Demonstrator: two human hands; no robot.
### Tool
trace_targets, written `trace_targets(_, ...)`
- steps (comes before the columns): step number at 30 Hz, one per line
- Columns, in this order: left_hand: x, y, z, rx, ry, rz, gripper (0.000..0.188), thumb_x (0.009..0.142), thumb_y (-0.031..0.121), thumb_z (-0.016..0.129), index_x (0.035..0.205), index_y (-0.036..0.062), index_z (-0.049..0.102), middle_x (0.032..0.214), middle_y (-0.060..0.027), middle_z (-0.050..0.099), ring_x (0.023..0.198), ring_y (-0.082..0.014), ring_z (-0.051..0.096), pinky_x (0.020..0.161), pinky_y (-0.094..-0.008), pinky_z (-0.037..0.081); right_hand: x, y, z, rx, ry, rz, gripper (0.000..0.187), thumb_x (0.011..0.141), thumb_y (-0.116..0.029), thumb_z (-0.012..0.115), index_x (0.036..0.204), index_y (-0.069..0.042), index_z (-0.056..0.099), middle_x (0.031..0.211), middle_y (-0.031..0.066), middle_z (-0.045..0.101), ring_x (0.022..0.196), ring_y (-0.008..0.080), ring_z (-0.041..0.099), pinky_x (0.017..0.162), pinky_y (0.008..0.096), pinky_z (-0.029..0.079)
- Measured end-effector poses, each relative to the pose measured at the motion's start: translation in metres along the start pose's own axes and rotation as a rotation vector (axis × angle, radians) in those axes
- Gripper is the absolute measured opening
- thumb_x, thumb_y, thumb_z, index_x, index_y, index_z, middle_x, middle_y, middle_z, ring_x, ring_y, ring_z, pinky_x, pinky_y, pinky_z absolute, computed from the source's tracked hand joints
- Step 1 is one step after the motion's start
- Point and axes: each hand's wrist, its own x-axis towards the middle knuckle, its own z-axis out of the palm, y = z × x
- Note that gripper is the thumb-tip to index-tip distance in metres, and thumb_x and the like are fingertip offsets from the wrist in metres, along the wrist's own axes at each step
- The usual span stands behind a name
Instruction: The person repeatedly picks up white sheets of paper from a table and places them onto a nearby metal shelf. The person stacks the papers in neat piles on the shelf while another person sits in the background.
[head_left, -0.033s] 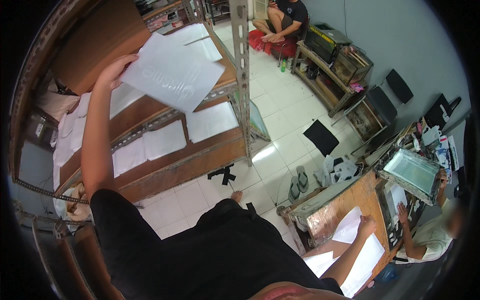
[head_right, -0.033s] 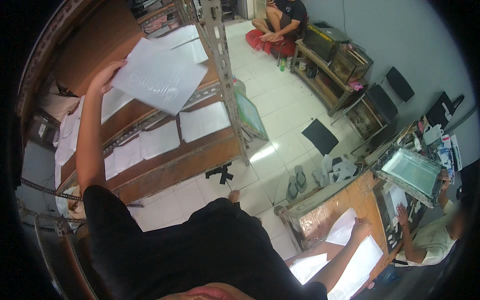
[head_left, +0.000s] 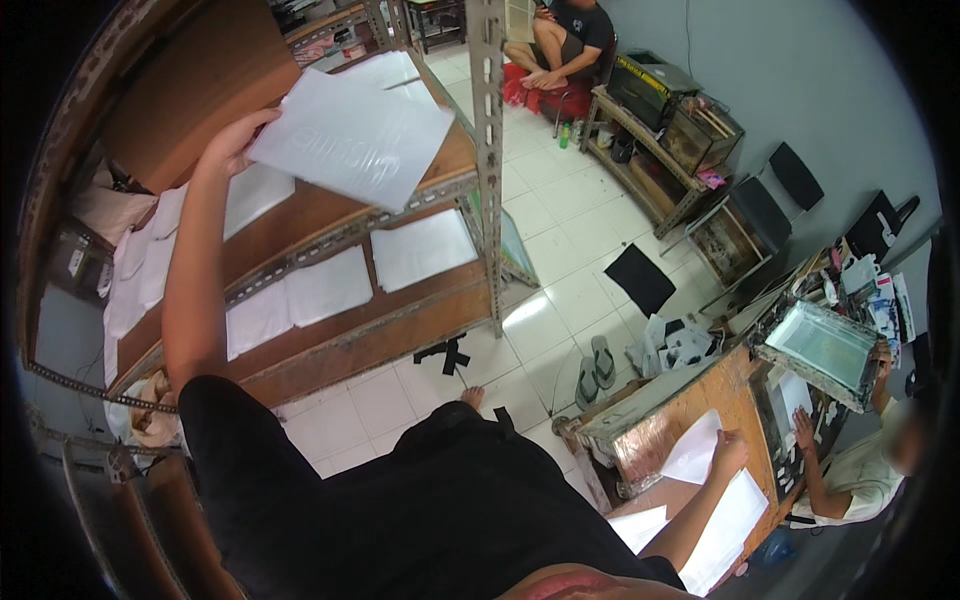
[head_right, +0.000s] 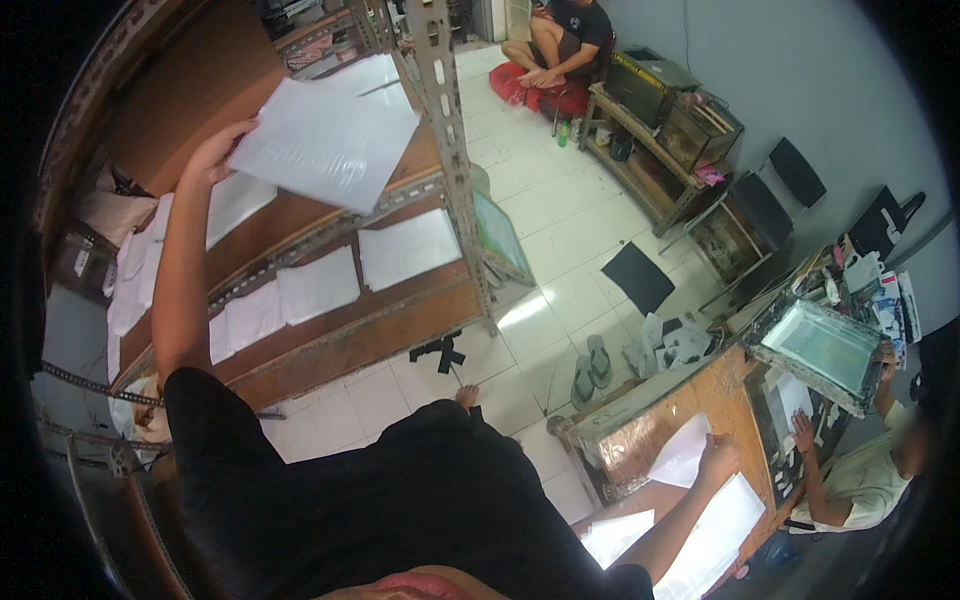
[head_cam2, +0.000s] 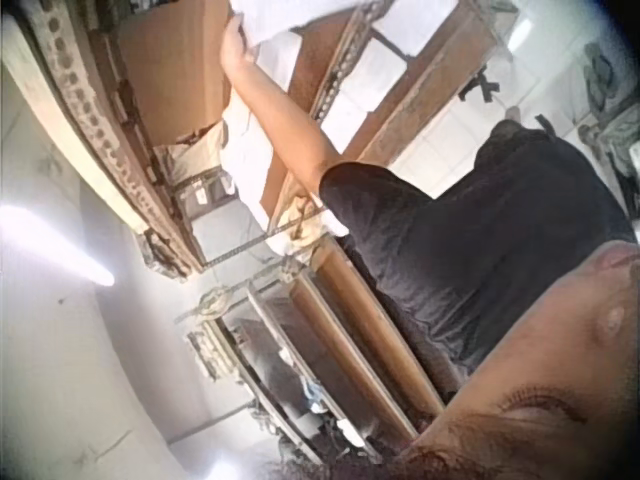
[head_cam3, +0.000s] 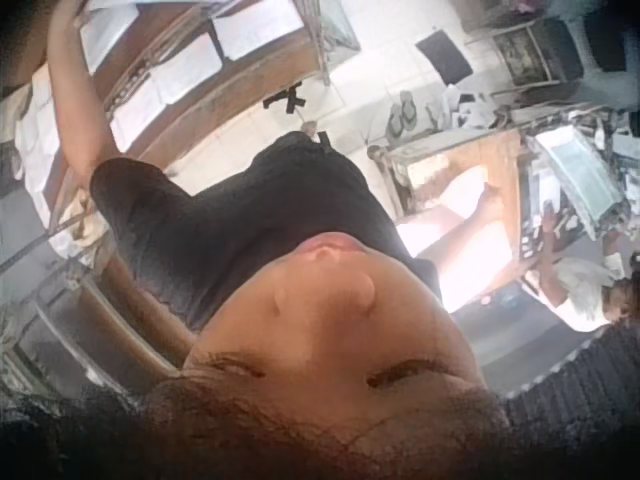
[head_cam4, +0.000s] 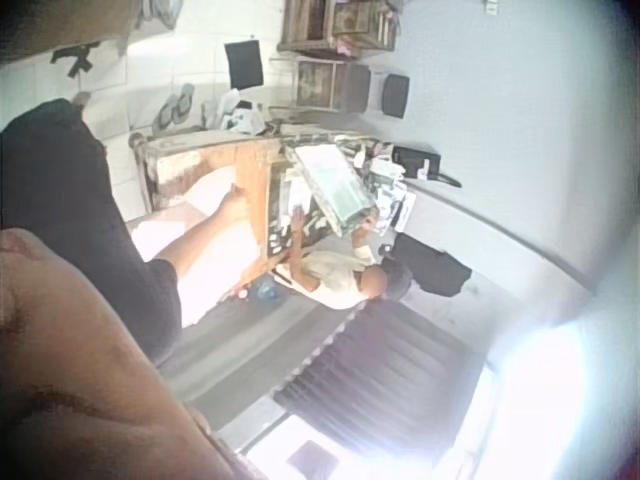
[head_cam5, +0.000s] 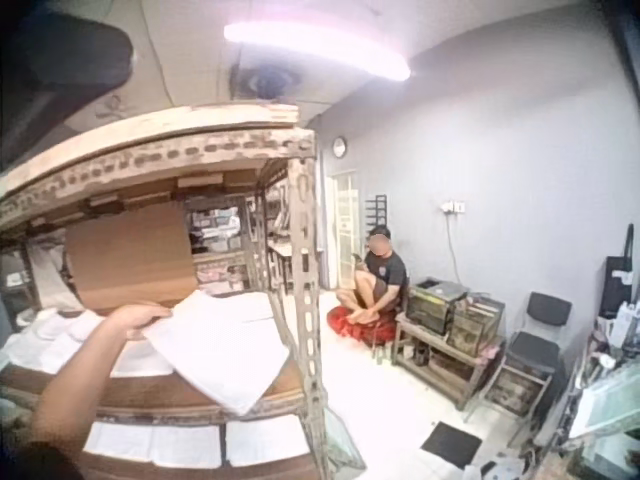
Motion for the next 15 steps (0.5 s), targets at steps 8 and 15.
trace_targets(8,0.09,-0.03,-0.017,0.309,-0.128,-0.287,0.028,0.078,0.03,0.077,0.087,0.0079,0.063,0.077,0.0005,0.061,0.066,-0.0075,0.058,0.061,-0.0253,0.053,-0.018,-0.147,0.013,0.43,0.075,-0.168,0.016,0.079,-0.011,0.07,0.082,0.003,0.064,0.075,0.0164,0.067,0.067,0.0241,0.064,0.063,0.0339,0.05)
trace_targets(15,0.087,-0.028,-0.021,0.392,-0.187,-0.23,0.033,0.078,0.03,0.077,0.095,0.0048,0.064,0.083,-0.0013,0.06,0.075,-0.0105,0.058,0.069,-0.0259,0.05,-0.032,-0.233,0.016,0.519,0.014,-0.113,0.016,0.076,-0.01,0.072,0.079,0.003,0.063,0.073,0.0166,0.064,0.068,0.0256,0.062,0.065,0.0356,0.049)
